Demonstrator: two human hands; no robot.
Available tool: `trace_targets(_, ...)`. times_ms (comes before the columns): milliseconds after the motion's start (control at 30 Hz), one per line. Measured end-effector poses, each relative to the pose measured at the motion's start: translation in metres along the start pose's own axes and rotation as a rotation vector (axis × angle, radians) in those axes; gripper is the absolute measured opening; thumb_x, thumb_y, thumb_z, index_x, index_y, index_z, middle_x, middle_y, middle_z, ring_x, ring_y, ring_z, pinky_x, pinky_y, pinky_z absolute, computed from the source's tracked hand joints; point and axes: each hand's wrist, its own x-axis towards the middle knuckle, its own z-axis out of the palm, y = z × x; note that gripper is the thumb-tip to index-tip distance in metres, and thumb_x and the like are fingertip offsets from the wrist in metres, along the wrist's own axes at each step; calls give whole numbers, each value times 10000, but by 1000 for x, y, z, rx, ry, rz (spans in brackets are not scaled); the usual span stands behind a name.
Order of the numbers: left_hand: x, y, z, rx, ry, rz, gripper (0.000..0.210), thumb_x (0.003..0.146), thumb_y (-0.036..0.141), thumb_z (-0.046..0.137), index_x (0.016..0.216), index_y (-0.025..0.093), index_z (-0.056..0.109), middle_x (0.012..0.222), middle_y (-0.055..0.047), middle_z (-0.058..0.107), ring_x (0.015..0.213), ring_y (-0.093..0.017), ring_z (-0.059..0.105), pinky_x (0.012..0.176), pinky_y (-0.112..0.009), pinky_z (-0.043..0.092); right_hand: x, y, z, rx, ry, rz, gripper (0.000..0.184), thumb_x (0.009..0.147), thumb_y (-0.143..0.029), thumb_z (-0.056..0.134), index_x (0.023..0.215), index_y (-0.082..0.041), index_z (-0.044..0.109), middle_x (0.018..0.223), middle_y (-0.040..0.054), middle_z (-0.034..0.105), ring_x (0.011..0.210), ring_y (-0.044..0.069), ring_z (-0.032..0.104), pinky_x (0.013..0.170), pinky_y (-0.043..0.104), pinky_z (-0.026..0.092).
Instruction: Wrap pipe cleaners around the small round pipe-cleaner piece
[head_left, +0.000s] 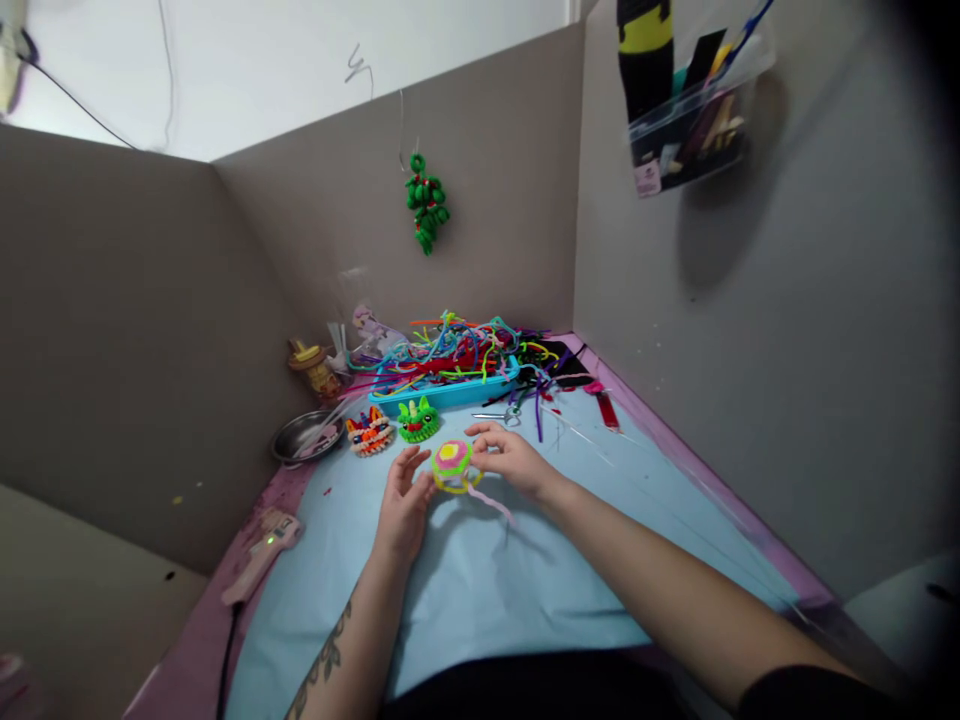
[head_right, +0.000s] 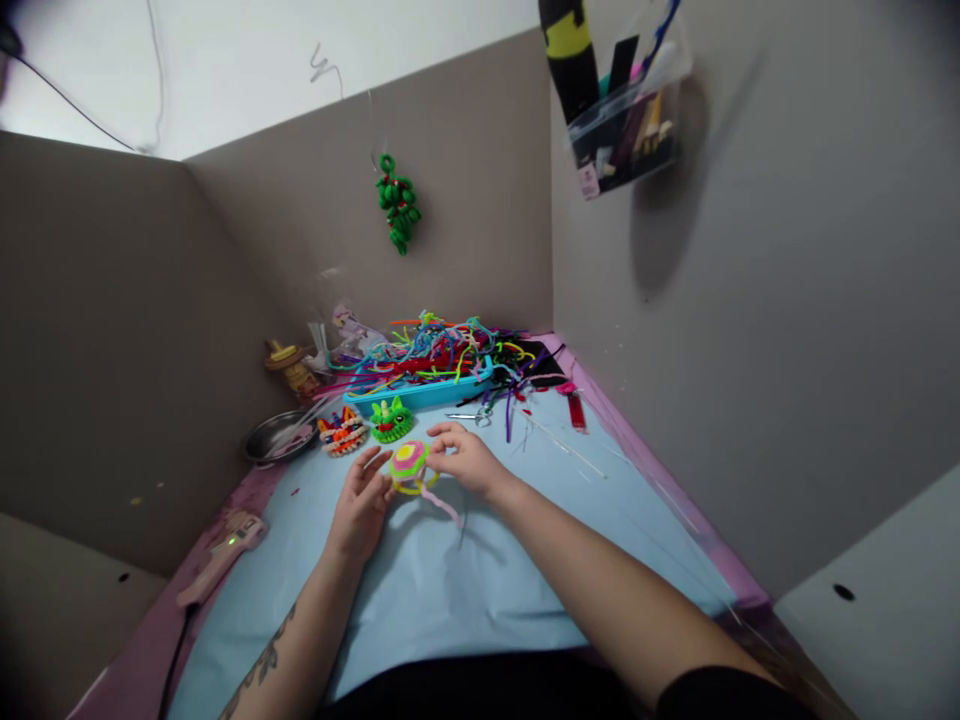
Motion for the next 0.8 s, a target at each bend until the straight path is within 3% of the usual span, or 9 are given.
trace_targets(100,0,-1,0,171,161,146,346,656,256,701,976,191,585,918,-30,585,780,-122,573,696,-226,450,3,4,0,-21,122,-36,133,634,-276,647,603,-160,591,1096,70,465,1072,211,458,757,284,424)
trace_targets(200,1,2,9,304,102,174,297,654,260,698,923,165,613,810,-38,615,755,-142,575,677,-235,442,6,11,-3,-99,228,-68,138,655,-294,628,623,-163,599,1094,67,459,1047,203,467,730,271,419)
trace_targets(333,10,7,31,354,-21,139,417,645,271,707,1032,170,589,835,-73,667,732,-158,598,626,-236,442,12,21,-12,-152,340,-103,137,668,-308,615,657,-172,609,1082,63,448,1002,184,482,713,259,421)
trace_targets(433,20,6,44,280,-68,51,529,647,307,705,1128,153,549,739,-54,675,574,-125,572,536,-225,429,16,24,-15,-177,344,-93,116,655,-289,623,647,-173,616,1057,59,454,1001,185,481,771,280,412)
trace_targets(567,25,-3,48,209,-45,-37,612,608,317,737,1153,122,539,596,-6,638,400,-60,464,427,-181,356,16,22,-13,-211,314,-66,97,633,-266,633,613,-171,625,1019,55,464,979,184,486,838,310,390)
trace_targets(800,22,-13,40,216,-2,5,560,596,313,742,1099,125,583,514,35,575,343,-26,378,346,-146,274,13,19,-2,-245,256,-43,100,635,-262,637,602,-168,619,936,50,514,959,188,505,907,334,357)
